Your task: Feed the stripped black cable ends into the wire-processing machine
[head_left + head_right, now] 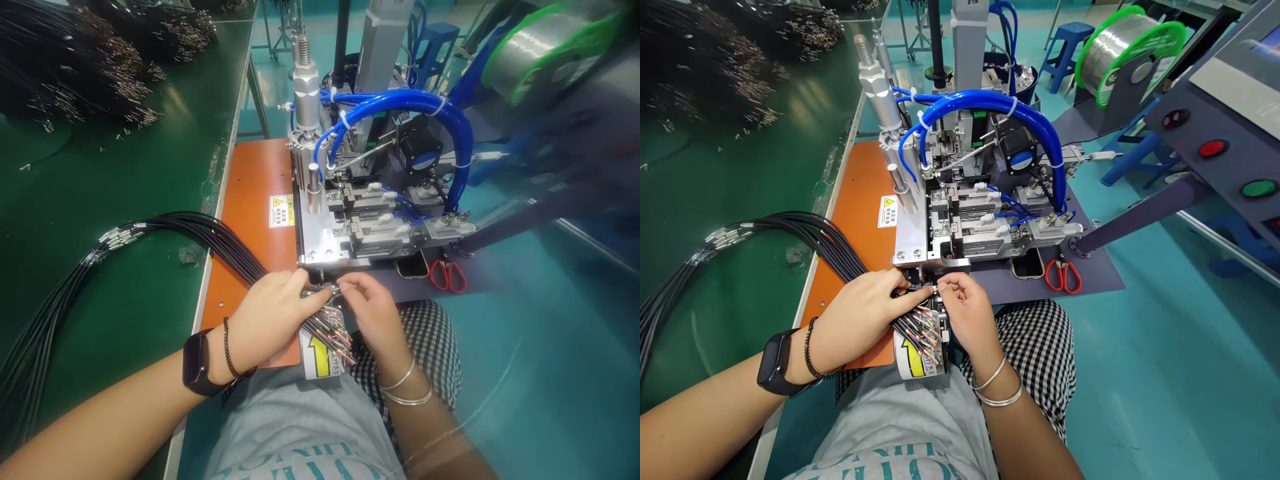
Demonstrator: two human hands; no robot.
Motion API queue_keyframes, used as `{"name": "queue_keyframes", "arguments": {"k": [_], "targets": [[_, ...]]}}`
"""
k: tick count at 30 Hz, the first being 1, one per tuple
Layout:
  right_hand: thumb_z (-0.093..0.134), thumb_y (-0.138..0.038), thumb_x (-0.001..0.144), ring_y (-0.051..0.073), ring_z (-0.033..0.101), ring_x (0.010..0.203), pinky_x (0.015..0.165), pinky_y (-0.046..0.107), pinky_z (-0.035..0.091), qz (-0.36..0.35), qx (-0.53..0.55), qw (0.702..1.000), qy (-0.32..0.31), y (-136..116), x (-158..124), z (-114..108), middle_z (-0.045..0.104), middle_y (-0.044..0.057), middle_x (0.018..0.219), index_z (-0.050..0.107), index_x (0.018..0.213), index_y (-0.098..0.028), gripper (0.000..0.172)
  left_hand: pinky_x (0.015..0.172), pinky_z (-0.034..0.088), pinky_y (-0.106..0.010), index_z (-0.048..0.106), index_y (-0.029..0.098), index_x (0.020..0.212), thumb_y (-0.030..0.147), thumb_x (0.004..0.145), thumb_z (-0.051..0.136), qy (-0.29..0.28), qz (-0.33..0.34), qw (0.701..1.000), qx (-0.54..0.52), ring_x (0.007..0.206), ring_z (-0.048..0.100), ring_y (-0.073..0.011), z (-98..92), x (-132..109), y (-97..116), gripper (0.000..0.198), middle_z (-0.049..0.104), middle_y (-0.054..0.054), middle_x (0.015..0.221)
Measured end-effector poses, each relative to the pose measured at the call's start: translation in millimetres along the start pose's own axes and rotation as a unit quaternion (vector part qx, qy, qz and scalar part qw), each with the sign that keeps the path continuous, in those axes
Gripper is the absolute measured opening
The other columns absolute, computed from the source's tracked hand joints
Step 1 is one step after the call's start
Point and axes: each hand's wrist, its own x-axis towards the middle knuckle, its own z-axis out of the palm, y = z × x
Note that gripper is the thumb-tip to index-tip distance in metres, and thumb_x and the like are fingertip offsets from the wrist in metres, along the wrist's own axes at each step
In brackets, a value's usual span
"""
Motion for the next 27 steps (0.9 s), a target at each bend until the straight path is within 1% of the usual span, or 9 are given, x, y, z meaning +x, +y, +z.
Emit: {"name": "queue_keyframes", "arguments": {"k": [5,9,11,14,17,19,22,24,27], "targets": [[0.058,-0.028,0.079,0.013,0.054,0.067,0.06,0.023,0.041,0.008,-0.018,1.0,-0.016,3.1,1.9,0.9,0.06,-0.001,0.073,0.059,0.076,-0.017,0.011,0.066,0.046,-0.036,0.044,0.031,0.127,0.006,0.081,0.042,-0.036,-0.01,0.999,-0.003,0.077,0.052,-0.0219,-6.5,1.3,6.7,0.052,0.05,-0.005,0.092],[0.061,-0.033,0.078,0.011,0.05,0.059,0.055,0.022,0.038,0.04,0.048,0.998,-0.018,12.3,2.7,2.4,0.055,-0.004,0.066,0.057,0.075,-0.018,0.015,0.066,0.047,-0.038,0.042,0.031,0.127,0.01,0.081,0.046,-0.04,-0.027,0.999,-0.001,0.078,0.051,-0.0231,-10.5,2.5,12.7,0.051,0.051,-0.005,0.093],[0.061,-0.035,0.078,0.012,0.052,0.061,0.057,0.022,0.041,0.05,0.06,0.997,-0.007,14.4,2.8,2.4,0.059,-0.003,0.07,0.06,0.083,-0.019,0.017,0.067,0.047,-0.038,0.043,0.029,0.127,0.01,0.083,0.044,-0.032,-0.018,0.999,-0.001,0.079,0.051,-0.0225,-9.8,1.0,11.1,0.047,0.052,-0.005,0.096],[0.058,-0.035,0.08,0.016,0.059,0.076,0.066,0.027,0.047,0.035,0.011,0.999,-0.004,10.8,2.8,0.0,0.066,0.002,0.089,0.065,0.095,-0.02,0.022,0.071,0.048,-0.037,0.049,0.022,0.12,0.011,0.087,0.041,-0.005,0.001,1.0,0.0,0.083,0.052,-0.0215,-5.7,-3.9,1.5,0.036,0.055,-0.006,0.099],[0.057,-0.032,0.08,0.02,0.061,0.089,0.072,0.03,0.049,0.007,-0.054,0.998,-0.027,2.5,2.4,-4.6,0.068,0.005,0.098,0.068,0.094,-0.02,0.022,0.074,0.048,-0.036,0.056,0.015,0.105,0.013,0.087,0.042,0.038,0.007,0.999,0.004,0.089,0.053,-0.0222,-0.9,-9.0,-10.3,0.023,0.058,-0.008,0.101],[0.057,-0.031,0.08,0.02,0.061,0.09,0.073,0.03,0.049,-0.002,-0.072,0.997,-0.037,-2.6,1.8,-7.3,0.068,0.004,0.097,0.069,0.095,-0.021,0.021,0.074,0.048,-0.035,0.058,0.015,0.098,0.014,0.089,0.042,0.068,0.015,0.998,0.008,0.089,0.054,-0.0217,1.3,-10.9,-15.0,0.019,0.06,-0.008,0.1],[0.058,-0.031,0.08,0.019,0.061,0.085,0.072,0.029,0.048,-0.003,-0.071,0.996,-0.053,-7.3,0.8,-8.1,0.069,0.003,0.092,0.069,0.092,-0.021,0.019,0.071,0.047,-0.034,0.059,0.015,0.095,0.016,0.09,0.041,0.098,0.022,0.995,0.013,0.087,0.055,-0.0211,2.6,-11.7,-16.0,0.019,0.061,-0.009,0.099],[0.059,-0.032,0.08,0.018,0.06,0.08,0.069,0.028,0.046,-0.011,-0.076,0.996,-0.052,-8.8,0.1,-6.1,0.067,0.003,0.086,0.067,0.087,-0.02,0.016,0.069,0.047,-0.034,0.06,0.015,0.095,0.016,0.09,0.042,0.103,0.022,0.994,0.012,0.085,0.055,-0.0207,2.5,-11.7,-14.7,0.018,0.061,-0.009,0.097],[0.057,-0.033,0.082,0.015,0.056,0.071,0.063,0.025,0.042,-0.016,-0.106,0.994,-0.021,-8.9,-0.8,-2.1,0.062,0.001,0.077,0.062,0.082,-0.018,0.015,0.066,0.047,-0.033,0.06,0.015,0.093,0.014,0.088,0.044,0.089,0.023,0.996,0.014,0.079,0.055,-0.0199,1.2,-11.7,-12.7,0.017,0.061,-0.008,0.089]]}}
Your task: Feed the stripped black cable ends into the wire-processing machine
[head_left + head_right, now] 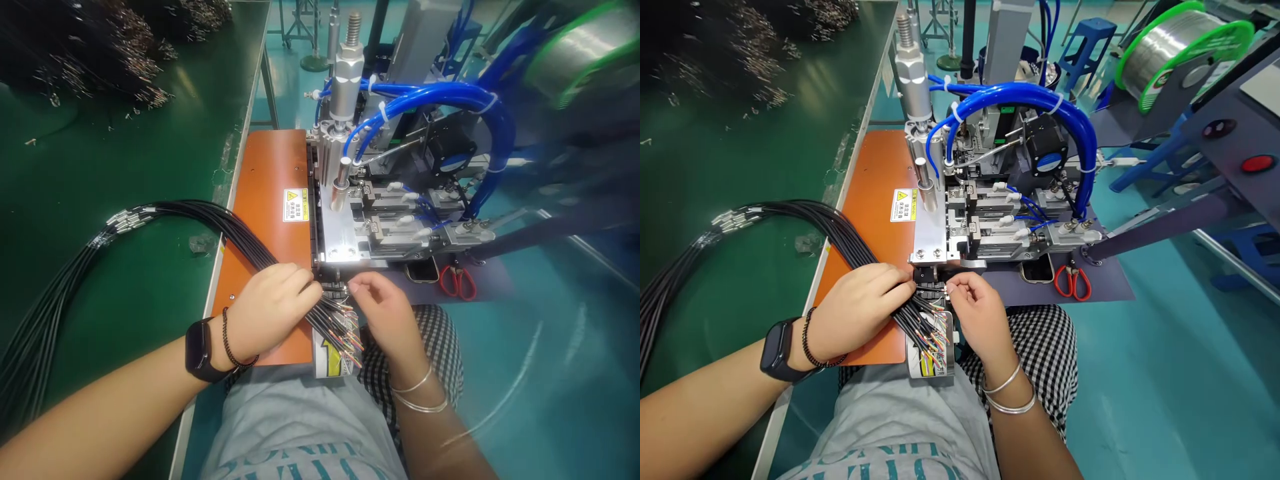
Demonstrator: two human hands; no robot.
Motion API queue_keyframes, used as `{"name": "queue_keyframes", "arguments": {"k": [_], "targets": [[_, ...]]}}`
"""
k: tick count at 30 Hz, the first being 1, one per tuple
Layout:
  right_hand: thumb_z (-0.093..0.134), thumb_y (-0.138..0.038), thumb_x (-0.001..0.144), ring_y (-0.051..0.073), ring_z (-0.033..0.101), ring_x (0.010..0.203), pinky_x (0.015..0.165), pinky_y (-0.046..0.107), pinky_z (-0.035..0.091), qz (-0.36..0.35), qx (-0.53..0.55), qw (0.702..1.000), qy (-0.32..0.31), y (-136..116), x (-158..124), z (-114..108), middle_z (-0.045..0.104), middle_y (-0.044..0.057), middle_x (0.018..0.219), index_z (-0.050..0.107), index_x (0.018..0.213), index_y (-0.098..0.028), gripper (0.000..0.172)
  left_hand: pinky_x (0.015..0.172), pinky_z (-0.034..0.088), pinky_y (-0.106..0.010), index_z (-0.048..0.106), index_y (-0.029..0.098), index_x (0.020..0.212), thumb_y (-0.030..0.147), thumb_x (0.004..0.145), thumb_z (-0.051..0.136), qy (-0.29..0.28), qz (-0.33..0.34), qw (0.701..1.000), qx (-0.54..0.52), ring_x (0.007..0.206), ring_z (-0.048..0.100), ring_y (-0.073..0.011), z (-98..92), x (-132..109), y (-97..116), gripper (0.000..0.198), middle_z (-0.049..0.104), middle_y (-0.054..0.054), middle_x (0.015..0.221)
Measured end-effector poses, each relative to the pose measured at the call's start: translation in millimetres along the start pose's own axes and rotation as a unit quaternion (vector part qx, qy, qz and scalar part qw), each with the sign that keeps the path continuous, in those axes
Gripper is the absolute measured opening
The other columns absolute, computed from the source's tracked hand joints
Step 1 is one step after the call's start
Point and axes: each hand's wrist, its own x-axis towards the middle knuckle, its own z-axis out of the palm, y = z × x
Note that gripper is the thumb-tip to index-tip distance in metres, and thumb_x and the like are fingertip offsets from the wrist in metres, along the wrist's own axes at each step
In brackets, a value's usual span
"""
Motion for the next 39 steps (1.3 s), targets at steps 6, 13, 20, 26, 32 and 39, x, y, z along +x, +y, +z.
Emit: {"name": "queue_keyframes", "arguments": {"k": [6,13,20,26,32,39], "targets": [[0.052,-0.03,0.084,0.013,0.047,0.06,0.055,0.023,0.036,0.048,0.004,0.999,0.0,9.3,1.3,6.4,0.053,-0.003,0.067,0.056,0.078,-0.019,0.014,0.063,0.047,-0.035,0.06,0.012,0.093,0.009,0.083,0.048,-0.041,-0.01,0.999,0.012,0.071,0.052,-0.0205,-4.4,-0.5,6.4,0.016,0.059,-0.006,0.079],[0.055,-0.031,0.085,0.016,0.054,0.072,0.063,0.026,0.042,-0.03,-0.009,0.998,0.053,16.6,-5.6,7.3,0.059,0.002,0.082,0.058,0.092,-0.02,0.013,0.066,0.047,-0.035,0.061,0.01,0.094,0.006,0.082,0.046,-0.052,-0.045,0.997,0.042,0.078,0.055,-0.0221,-10.7,-3.6,23.2,0.02,0.06,-0.01,0.087],[0.049,-0.027,0.089,0.017,0.053,0.076,0.069,0.027,0.042,-0.149,-0.177,0.971,0.054,22.5,-9.5,-1.5,0.057,0.003,0.082,0.062,0.089,-0.019,0.015,0.063,0.045,-0.035,0.06,0.011,0.091,0.012,0.074,0.054,-0.078,-0.027,0.997,0.009,0.071,0.057,-0.0225,-18.1,-2.1,19.2,0.018,0.061,-0.008,0.076],[0.055,-0.032,0.086,0.015,0.053,0.074,0.067,0.027,0.045,-0.12,-0.102,0.981,0.115,13.0,-27.1,-26.5,0.055,0.003,0.087,0.058,0.108,-0.019,0.026,0.057,0.041,-0.032,0.058,0.016,0.08,0.017,0.077,0.05,-0.042,-0.022,0.999,0.013,0.066,0.059,-0.02,-17.6,-2.4,9.2,0.008,0.062,-0.004,0.069],[0.055,-0.034,0.085,0.018,0.056,0.08,0.066,0.029,0.046,-0.103,-0.065,0.98,0.157,-5.5,-62.7,-41.9,0.059,0.005,0.093,0.059,0.103,-0.02,0.023,0.057,0.041,-0.03,0.058,0.016,0.079,0.016,0.077,0.048,-0.03,-0.017,0.999,0.012,0.066,0.06,-0.0192,-14.8,-2.6,7.1,0.01,0.062,-0.004,0.068],[0.049,-0.02,0.089,0.015,0.054,0.072,0.063,0.026,0.041,-0.24,-0.163,0.956,0.032,-29.3,-93.1,-10.3,0.059,0.002,0.079,0.062,0.088,-0.02,0.013,0.058,0.043,-0.034,0.056,0.017,0.075,0.012,0.076,0.049,-0.03,-0.013,0.999,0.006,0.064,0.058,-0.0206,-17.7,-3.6,8.6,0.008,0.062,-0.003,0.068]]}}
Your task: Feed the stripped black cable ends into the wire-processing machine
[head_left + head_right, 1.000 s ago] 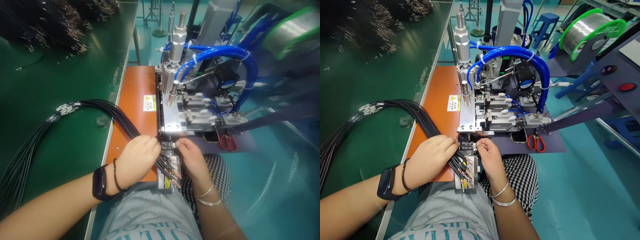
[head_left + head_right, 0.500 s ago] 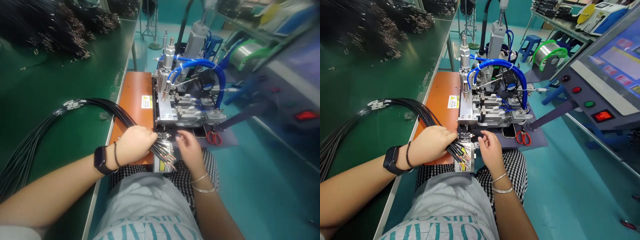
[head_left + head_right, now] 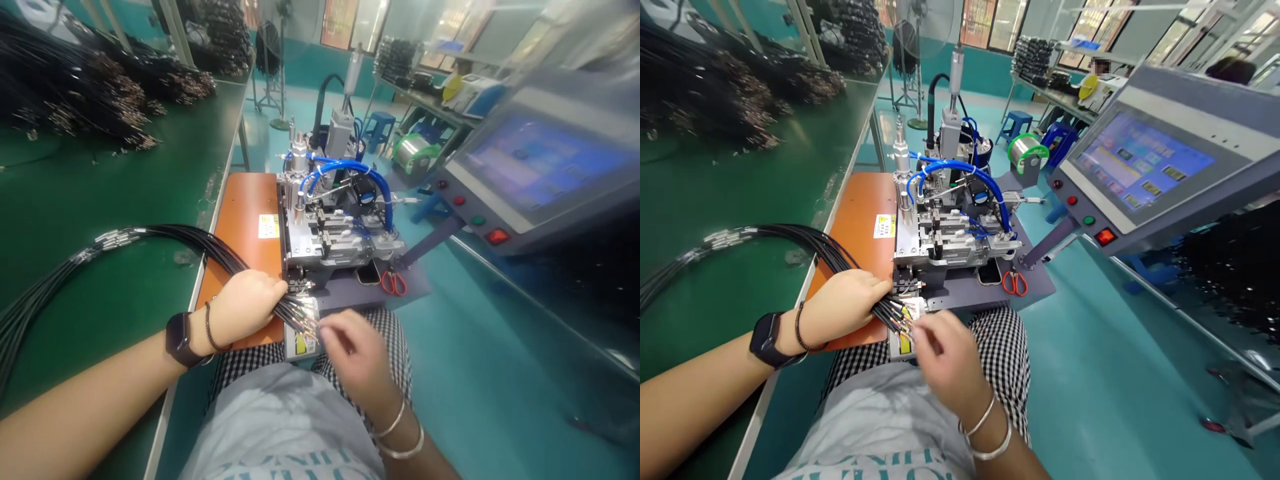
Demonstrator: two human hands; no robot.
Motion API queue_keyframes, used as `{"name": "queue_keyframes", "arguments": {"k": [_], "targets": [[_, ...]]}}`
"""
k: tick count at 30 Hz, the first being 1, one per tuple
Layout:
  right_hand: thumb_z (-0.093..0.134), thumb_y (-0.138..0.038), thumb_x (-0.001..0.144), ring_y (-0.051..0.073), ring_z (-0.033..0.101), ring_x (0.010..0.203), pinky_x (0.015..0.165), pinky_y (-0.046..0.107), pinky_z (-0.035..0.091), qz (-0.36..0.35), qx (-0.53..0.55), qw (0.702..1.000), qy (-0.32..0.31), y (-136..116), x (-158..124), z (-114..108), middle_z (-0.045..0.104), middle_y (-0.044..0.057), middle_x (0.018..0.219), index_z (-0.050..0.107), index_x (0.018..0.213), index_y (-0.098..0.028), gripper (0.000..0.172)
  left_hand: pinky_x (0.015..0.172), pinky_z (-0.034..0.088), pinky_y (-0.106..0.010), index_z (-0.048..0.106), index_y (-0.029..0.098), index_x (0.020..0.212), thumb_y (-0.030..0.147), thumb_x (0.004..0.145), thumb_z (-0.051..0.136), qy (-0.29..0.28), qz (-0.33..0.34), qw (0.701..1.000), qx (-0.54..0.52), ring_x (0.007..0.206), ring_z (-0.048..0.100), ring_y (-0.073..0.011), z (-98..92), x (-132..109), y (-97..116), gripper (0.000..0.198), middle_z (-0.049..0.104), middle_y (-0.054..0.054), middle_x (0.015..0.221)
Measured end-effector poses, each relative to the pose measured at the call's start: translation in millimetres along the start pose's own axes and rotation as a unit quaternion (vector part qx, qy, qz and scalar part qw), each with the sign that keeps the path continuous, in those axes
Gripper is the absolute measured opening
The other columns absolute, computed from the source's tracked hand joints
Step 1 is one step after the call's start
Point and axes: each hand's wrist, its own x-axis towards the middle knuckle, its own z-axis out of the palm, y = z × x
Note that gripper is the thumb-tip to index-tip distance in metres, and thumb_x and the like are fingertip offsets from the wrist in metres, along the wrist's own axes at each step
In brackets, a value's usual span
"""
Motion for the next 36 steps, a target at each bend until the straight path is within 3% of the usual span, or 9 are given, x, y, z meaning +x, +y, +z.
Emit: {"name": "queue_keyframes", "arguments": {"k": [2,4,14,27,30,33,36], "targets": [[0.049,-0.017,0.088,0.014,0.052,0.067,0.06,0.026,0.038,-0.038,-0.002,0.998,-0.055,-4.5,-1.6,8.5,0.056,0.001,0.073,0.061,0.086,-0.02,0.013,0.059,0.044,-0.035,0.055,0.017,0.075,0.01,0.075,0.049,-0.006,-0.002,1.0,-0.005,0.062,0.057,-0.0212,-0.6,0.0,0.4,0.009,0.061,-0.002,0.067],[0.049,-0.016,0.087,0.013,0.05,0.063,0.058,0.026,0.035,-0.051,0.003,0.996,-0.068,-2.9,-1.6,14.9,0.053,0.0,0.068,0.061,0.085,-0.019,0.012,0.06,0.044,-0.037,0.055,0.017,0.078,0.008,0.074,0.049,-0.02,-0.006,1.0,-0.016,0.063,0.056,-0.022,-0.3,0.0,0.7,0.011,0.06,-0.002,0.067],[0.052,-0.015,0.085,0.011,0.048,0.053,0.049,0.024,0.035,-0.054,0.055,0.997,-0.006,25.6,19.5,12.4,0.053,-0.001,0.062,0.062,0.084,-0.02,0.012,0.067,0.047,-0.039,0.058,0.014,0.089,0.011,0.067,0.055,-0.062,-0.029,0.995,-0.074,0.072,0.055,-0.0234,5.4,-3.1,3.2,0.023,0.06,-0.005,0.078],[0.052,-0.015,0.085,0.012,0.05,0.052,0.047,0.023,0.037,-0.053,0.059,0.997,-0.002,33.8,32.8,18.6,0.054,-0.001,0.061,0.062,0.082,-0.019,0.012,0.067,0.051,-0.039,0.062,0.011,0.096,0.003,0.068,0.048,-0.021,-0.013,0.998,-0.058,0.074,0.058,-0.0226,4.9,-2.4,3.7,0.032,0.063,-0.008,0.083],[0.052,-0.015,0.086,0.012,0.053,0.055,0.049,0.022,0.039,-0.043,0.05,0.998,0.005,37.5,34.9,16.7,0.056,-0.001,0.065,0.061,0.083,-0.02,0.011,0.07,0.051,-0.04,0.061,0.007,0.104,0.002,0.069,0.048,0.0,-0.02,0.999,-0.034,0.079,0.058,-0.0238,8.1,-2.8,0.3,0.038,0.065,-0.012,0.096],[0.05,-0.015,0.088,0.012,0.056,0.063,0.05,0.021,0.042,-0.017,0.051,0.998,0.018,43.1,39.3,15.2,0.059,0.0,0.072,0.061,0.09,-0.022,0.013,0.071,0.051,-0.04,0.058,0.009,0.109,0.004,0.077,0.046,0.063,-0.018,0.996,-0.061,0.08,0.058,-0.0225,10.0,-3.8,-4.6,0.034,0.065,-0.011,0.096],[0.052,-0.014,0.088,0.012,0.057,0.068,0.056,0.021,0.046,-0.014,0.048,0.998,-0.038,48.1,45.6,13.5,0.06,0.0,0.081,0.058,0.109,-0.025,0.025,0.074,0.051,-0.039,0.057,0.008,0.108,0.007,0.083,0.046,0.141,0.001,0.985,-0.098,0.082,0.058,-0.0205,9.0,-4.3,-5.9,0.027,0.066,-0.01,0.094]]}}
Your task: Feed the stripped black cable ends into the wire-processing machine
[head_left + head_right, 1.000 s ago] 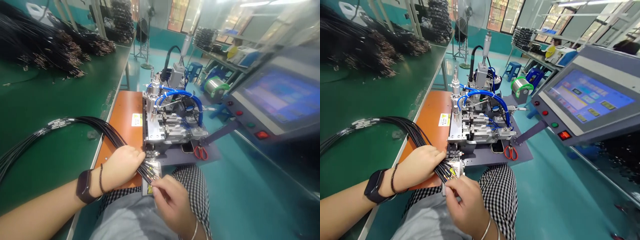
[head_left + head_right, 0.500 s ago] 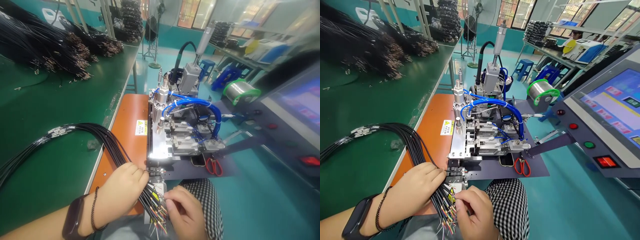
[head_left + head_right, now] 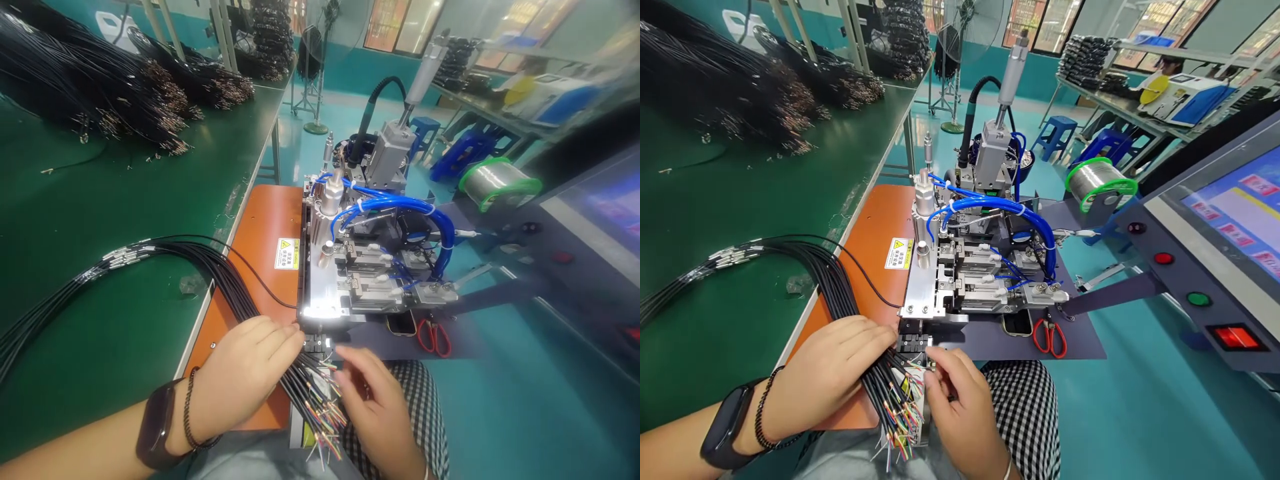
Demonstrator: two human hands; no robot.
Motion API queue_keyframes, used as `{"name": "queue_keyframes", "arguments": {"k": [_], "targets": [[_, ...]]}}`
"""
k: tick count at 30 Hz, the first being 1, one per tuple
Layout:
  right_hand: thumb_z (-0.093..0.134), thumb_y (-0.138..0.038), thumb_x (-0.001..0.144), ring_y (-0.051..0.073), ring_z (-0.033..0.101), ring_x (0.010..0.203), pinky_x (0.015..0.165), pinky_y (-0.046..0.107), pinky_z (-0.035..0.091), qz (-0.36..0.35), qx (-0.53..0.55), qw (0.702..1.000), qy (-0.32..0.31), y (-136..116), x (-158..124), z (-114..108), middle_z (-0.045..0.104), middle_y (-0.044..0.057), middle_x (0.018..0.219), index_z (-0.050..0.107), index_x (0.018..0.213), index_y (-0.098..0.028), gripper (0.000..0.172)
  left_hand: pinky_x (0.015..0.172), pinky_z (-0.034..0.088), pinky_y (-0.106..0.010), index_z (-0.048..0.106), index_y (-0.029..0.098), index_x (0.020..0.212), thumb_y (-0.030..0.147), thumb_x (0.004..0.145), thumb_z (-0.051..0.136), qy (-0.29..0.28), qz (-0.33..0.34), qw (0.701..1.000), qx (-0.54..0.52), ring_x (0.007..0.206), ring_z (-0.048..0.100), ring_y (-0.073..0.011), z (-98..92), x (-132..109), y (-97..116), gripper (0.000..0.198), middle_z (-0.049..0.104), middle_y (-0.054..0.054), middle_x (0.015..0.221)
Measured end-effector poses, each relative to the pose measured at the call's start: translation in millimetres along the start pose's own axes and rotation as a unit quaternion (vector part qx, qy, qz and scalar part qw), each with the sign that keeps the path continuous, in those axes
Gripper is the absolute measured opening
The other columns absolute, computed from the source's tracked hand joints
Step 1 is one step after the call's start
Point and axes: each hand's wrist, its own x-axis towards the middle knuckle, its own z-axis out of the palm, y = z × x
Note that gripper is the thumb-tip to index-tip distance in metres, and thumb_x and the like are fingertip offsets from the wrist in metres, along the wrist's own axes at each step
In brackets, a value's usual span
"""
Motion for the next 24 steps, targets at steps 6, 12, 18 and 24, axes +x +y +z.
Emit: {"name": "queue_keyframes", "arguments": {"k": [6,12,18,24], "targets": [[0.056,-0.012,0.087,0.013,0.059,0.084,0.074,0.023,0.049,-0.089,0.028,0.995,-0.04,2.4,10.1,-1.0,0.063,0.001,0.091,0.063,0.102,-0.025,0.02,0.078,0.051,-0.036,0.058,0.008,0.099,0.007,0.084,0.045,0.043,0.017,0.999,-0.008,0.088,0.06,-0.0201,1.2,4.1,9.6,0.02,0.066,-0.01,0.102],[0.059,-0.012,0.085,0.014,0.06,0.081,0.074,0.026,0.051,-0.003,0.038,0.999,0.036,9.0,19.8,5.1,0.065,0.002,0.086,0.066,0.088,-0.022,0.013,0.079,0.053,-0.041,0.058,0.012,0.089,0.012,0.081,0.043,-0.047,-0.017,0.999,-0.012,0.09,0.061,-0.0245,2.8,15.4,13.1,0.017,0.066,-0.011,0.1],[0.064,-0.014,0.081,0.014,0.061,0.077,0.068,0.025,0.052,0.061,0.103,0.986,0.111,11.1,13.3,17.3,0.065,0.001,0.084,0.066,0.085,-0.022,0.009,0.056,0.05,-0.037,0.056,0.012,0.097,0.013,0.085,0.04,-0.031,-0.014,0.999,0.009,0.064,0.056,-0.0204,9.0,19.3,14.2,0.02,0.061,-0.006,0.075],[0.065,-0.019,0.082,0.015,0.063,0.071,0.064,0.026,0.053,0.129,0.111,0.97,0.171,7.6,8.4,25.4,0.066,0.002,0.081,0.065,0.087,-0.02,0.006,0.058,0.047,-0.036,0.055,0.012,0.099,0.011,0.085,0.042,-0.042,-0.009,0.999,0.019,0.068,0.055,-0.0208,12.4,16.6,12.4,0.019,0.061,-0.007,0.079]]}}
